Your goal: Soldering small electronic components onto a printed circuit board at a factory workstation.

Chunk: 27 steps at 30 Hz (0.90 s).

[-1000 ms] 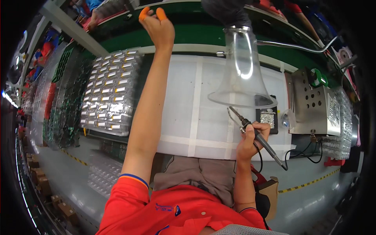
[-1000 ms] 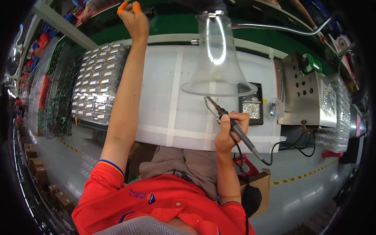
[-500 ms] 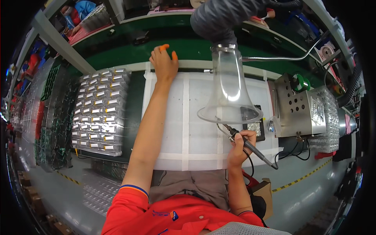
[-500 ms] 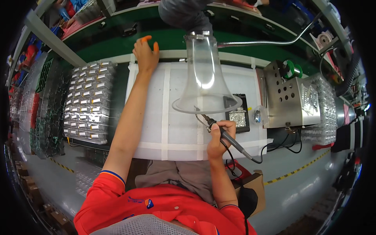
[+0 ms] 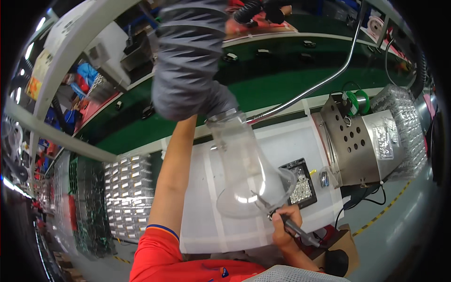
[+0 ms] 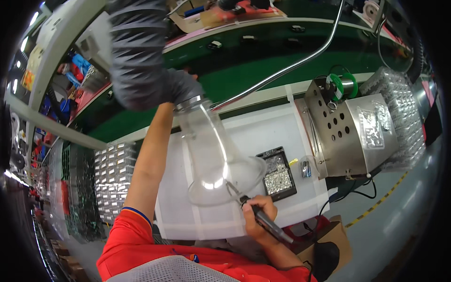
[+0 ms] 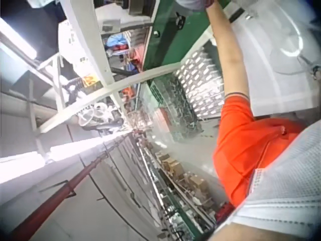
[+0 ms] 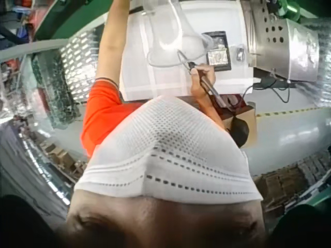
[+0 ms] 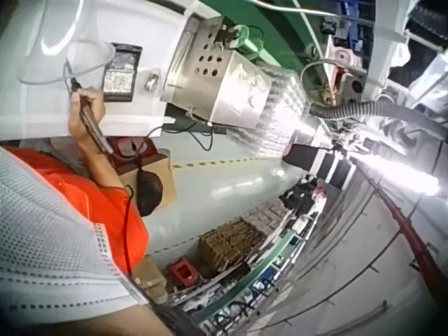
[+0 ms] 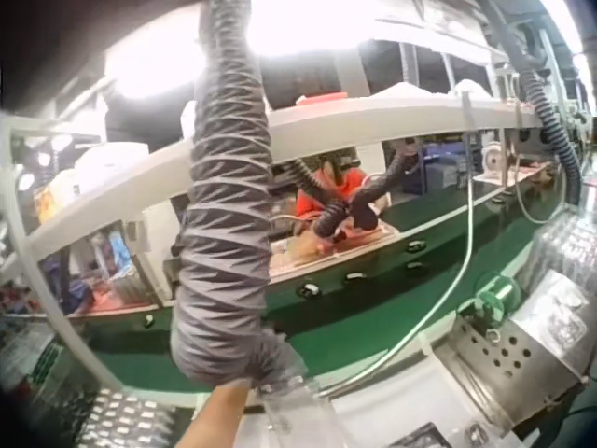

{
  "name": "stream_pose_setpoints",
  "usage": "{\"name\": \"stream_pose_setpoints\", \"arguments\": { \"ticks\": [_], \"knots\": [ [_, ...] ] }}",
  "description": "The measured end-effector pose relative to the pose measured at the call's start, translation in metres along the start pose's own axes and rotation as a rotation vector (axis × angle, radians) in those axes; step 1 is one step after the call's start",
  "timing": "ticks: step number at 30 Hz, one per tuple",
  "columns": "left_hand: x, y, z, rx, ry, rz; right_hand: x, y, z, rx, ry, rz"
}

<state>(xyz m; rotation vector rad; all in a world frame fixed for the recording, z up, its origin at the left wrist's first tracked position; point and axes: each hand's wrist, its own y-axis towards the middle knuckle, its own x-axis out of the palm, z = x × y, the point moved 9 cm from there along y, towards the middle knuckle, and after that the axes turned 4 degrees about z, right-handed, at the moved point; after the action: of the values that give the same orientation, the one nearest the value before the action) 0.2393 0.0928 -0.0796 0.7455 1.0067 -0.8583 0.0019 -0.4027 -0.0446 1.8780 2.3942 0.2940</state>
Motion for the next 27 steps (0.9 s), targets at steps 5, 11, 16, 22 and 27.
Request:
{"name": "stream_pose_setpoints", "arguments": {
  "ticks": [5,11,16,22,27],
  "knots": [
    [0.011,0.075,0.06,0.279,0.003,0.092,-0.005,0.004,-0.001,-0.017,-0.048,0.005],
    [0.015,0.107,0.062,0.296,0.317,0.209,0.002,0.008,-0.006,-0.034,0.035,-0.156],
    [-0.006,0.055,0.02,0.218,0.326,0.252,-0.004,0.005,-0.006,-0.036,-0.038,-0.037],
    [-0.055,-0.074,0.005,0.507,0.19,0.118,0.002,0.0,-0.002,-0.017,0.012,-0.048],
    [-0.137,-0.258,-0.015,-0.121,0.054,0.058,-0.002,-0.005,0.006,0.0,0.127,0.122]
  ]
}}
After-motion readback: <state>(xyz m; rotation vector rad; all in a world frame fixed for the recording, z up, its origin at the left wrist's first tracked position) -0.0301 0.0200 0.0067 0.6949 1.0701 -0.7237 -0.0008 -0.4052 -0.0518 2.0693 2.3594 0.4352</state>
